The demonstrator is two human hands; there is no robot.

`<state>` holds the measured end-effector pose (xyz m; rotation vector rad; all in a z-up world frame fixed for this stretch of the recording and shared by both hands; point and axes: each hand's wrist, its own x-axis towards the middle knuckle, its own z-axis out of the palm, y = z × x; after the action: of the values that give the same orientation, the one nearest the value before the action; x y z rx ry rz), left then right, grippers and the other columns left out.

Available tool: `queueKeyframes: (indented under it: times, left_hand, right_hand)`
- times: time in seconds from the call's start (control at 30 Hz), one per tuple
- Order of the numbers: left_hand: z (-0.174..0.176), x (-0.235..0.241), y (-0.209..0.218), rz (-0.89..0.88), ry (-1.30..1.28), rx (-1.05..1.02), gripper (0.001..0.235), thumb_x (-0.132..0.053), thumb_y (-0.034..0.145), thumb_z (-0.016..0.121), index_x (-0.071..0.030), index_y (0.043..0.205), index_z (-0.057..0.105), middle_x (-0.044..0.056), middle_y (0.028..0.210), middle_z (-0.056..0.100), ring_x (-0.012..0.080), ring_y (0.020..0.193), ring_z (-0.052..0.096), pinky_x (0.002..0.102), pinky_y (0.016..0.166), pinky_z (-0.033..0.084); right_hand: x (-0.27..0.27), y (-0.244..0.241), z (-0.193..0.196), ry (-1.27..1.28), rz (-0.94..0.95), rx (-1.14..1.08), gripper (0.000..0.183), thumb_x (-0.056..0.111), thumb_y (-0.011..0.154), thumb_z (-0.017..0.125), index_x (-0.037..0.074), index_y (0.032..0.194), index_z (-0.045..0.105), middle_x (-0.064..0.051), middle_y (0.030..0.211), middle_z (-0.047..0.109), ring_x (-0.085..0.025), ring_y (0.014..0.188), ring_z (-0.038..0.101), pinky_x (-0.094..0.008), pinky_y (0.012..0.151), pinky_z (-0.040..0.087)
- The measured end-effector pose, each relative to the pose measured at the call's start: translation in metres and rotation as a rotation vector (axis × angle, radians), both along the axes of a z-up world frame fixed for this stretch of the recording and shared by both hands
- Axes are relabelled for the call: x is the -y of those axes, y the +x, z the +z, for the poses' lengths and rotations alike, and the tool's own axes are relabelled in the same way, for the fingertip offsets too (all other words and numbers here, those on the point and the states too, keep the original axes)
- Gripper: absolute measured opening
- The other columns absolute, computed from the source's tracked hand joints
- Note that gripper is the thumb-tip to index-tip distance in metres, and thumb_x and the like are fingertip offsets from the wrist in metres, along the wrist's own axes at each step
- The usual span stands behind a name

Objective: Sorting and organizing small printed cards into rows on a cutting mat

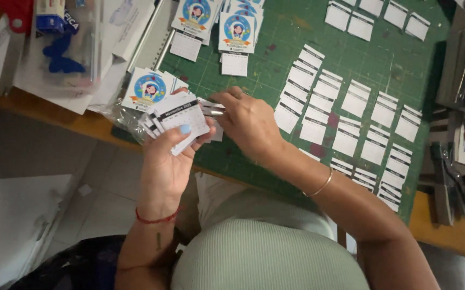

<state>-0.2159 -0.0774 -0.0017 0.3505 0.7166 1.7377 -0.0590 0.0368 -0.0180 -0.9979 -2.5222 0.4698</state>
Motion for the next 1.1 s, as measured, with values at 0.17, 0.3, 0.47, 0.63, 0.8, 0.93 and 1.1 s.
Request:
queueKeyframes:
  times: [0.17, 0.3, 0.47, 0.63, 0.8, 0.93, 1.1]
  left_hand:
    - [-0.005, -0.003, 0.002, -0.051, 0.034, -0.072, 0.055, -0.006, 0.087, 0.07, -0.005, 0.141, 0.062, 0.021, 0.124, 0.076, 0.0392, 0.108, 0.08, 0.052, 0.092, 0.072]
    - [-0.031, -0.003, 0.01, -0.132, 0.055, -0.163, 0.064, -0.007, 0.084, 0.077, -0.005, 0.146, 0.06, 0.02, 0.119, 0.078, 0.0342, 0.106, 0.081, 0.047, 0.09, 0.072]
    - [-0.037, -0.014, 0.048, -0.263, 0.046, -0.101, 0.065, 0.001, 0.084, 0.077, 0.001, 0.145, 0.056, 0.026, 0.114, 0.08, 0.0346, 0.104, 0.081, 0.044, 0.085, 0.073]
    - [-0.035, -0.02, 0.069, -0.311, -0.062, -0.145, 0.061, 0.006, 0.082, 0.077, 0.0, 0.141, 0.063, 0.024, 0.116, 0.08, 0.0363, 0.102, 0.082, 0.05, 0.084, 0.074]
    - [-0.041, -0.028, 0.086, -0.356, -0.078, -0.127, 0.059, 0.002, 0.083, 0.079, 0.001, 0.14, 0.065, 0.026, 0.117, 0.08, 0.0413, 0.1, 0.081, 0.055, 0.083, 0.072]
    - [-0.027, -0.037, 0.092, -0.373, -0.104, -0.152, 0.059, 0.005, 0.081, 0.077, 0.003, 0.139, 0.066, 0.029, 0.114, 0.08, 0.0429, 0.098, 0.081, 0.057, 0.083, 0.072]
    - [0.026, -0.069, 0.083, -0.563, -0.029, -0.924, 0.04, 0.002, 0.095, 0.069, -0.015, 0.131, 0.079, -0.003, 0.101, 0.077, 0.0058, 0.059, 0.042, 0.022, 0.052, 0.033]
  right_hand:
    - [-0.002, 0.025, 0.032, -0.128, -0.077, -0.074, 0.041, 0.019, 0.095, 0.071, 0.028, 0.135, 0.067, -0.004, 0.109, 0.074, -0.038, 0.095, 0.076, -0.055, 0.08, 0.062]
    - [0.023, 0.047, 0.085, -0.221, -0.057, -0.24, 0.02, 0.029, 0.105, 0.068, 0.022, 0.124, 0.072, -0.003, 0.105, 0.079, -0.032, 0.086, 0.077, -0.045, 0.08, 0.061]
    - [0.028, 0.074, 0.067, -0.144, -0.07, -0.183, 0.03, 0.034, 0.092, 0.086, 0.021, 0.111, 0.065, -0.003, 0.094, 0.074, -0.036, 0.08, 0.075, -0.049, 0.07, 0.059]
    - [0.025, 0.106, 0.057, -0.045, -0.083, -0.167, 0.02, 0.024, 0.093, 0.083, 0.023, 0.097, 0.064, 0.001, 0.087, 0.069, -0.031, 0.073, 0.074, -0.044, 0.065, 0.057]
    - [0.026, 0.132, 0.079, 0.128, -0.069, -0.077, 0.01, 0.012, 0.1, 0.079, 0.017, 0.092, 0.074, 0.0, 0.097, 0.076, -0.018, 0.059, 0.068, -0.031, 0.06, 0.056]
    - [0.006, 0.173, 0.097, -0.235, -0.28, -0.177, 0.024, 0.006, 0.09, 0.085, 0.015, 0.112, 0.08, -0.01, 0.101, 0.077, -0.029, 0.074, 0.075, -0.039, 0.07, 0.062]
    - [-0.061, 0.228, 0.08, -0.073, -0.274, -0.114, 0.018, -0.004, 0.113, 0.062, -0.006, 0.131, 0.068, -0.02, 0.105, 0.075, -0.019, 0.063, 0.06, -0.026, 0.045, 0.041]
